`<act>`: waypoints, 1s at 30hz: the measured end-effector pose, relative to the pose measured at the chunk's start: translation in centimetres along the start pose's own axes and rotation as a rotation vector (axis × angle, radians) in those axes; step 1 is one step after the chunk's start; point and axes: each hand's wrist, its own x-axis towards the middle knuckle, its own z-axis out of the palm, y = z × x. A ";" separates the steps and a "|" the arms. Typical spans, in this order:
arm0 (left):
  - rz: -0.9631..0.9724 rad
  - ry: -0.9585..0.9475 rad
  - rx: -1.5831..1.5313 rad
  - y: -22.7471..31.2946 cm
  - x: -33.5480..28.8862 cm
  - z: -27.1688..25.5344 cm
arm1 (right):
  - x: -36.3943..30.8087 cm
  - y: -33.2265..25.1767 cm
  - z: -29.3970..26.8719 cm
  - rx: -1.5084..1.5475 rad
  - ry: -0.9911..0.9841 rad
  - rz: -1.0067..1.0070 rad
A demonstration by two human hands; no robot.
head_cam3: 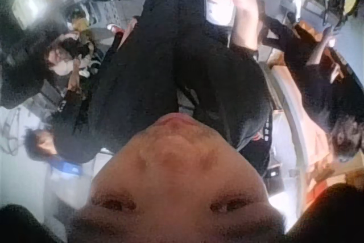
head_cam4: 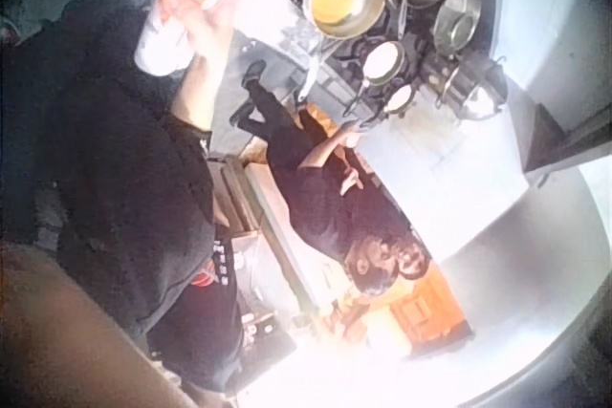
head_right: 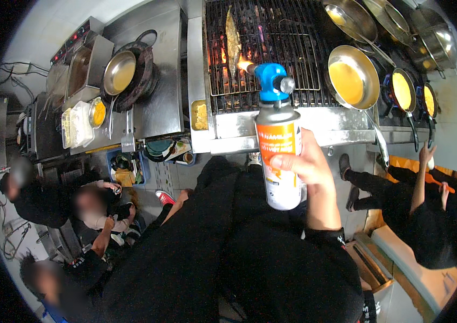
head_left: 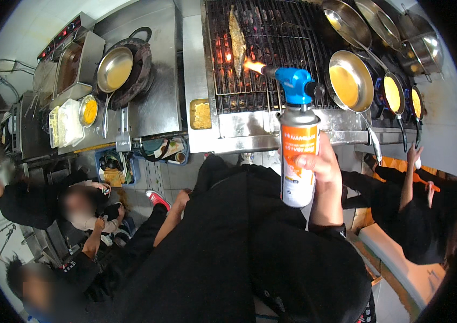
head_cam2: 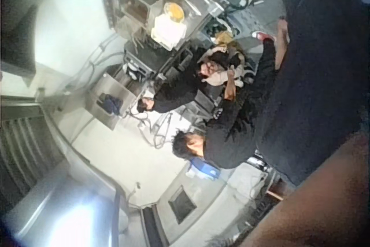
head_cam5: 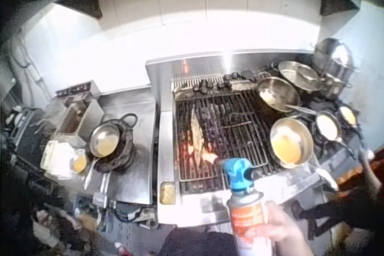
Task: The person uses a handheld blowtorch to sear a whole fish on a grill, then transfers it to a serving plate. They garnish the fish with lime and a red pickled item, wipe the plate edges, and add a small sauce dish beside it.
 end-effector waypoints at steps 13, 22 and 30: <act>0.033 -0.148 0.459 -4.9 5.5 -10.0 | 1.1 -1.1 8.7 -0.088 0.138 -0.066; 0.057 -0.131 0.511 -6.6 8.3 -11.6 | 7.4 -1.1 9.5 -0.261 0.228 -0.080; 0.083 -0.138 0.421 -8.8 7.5 -11.8 | 13.8 -1.4 8.5 -0.193 0.256 -0.172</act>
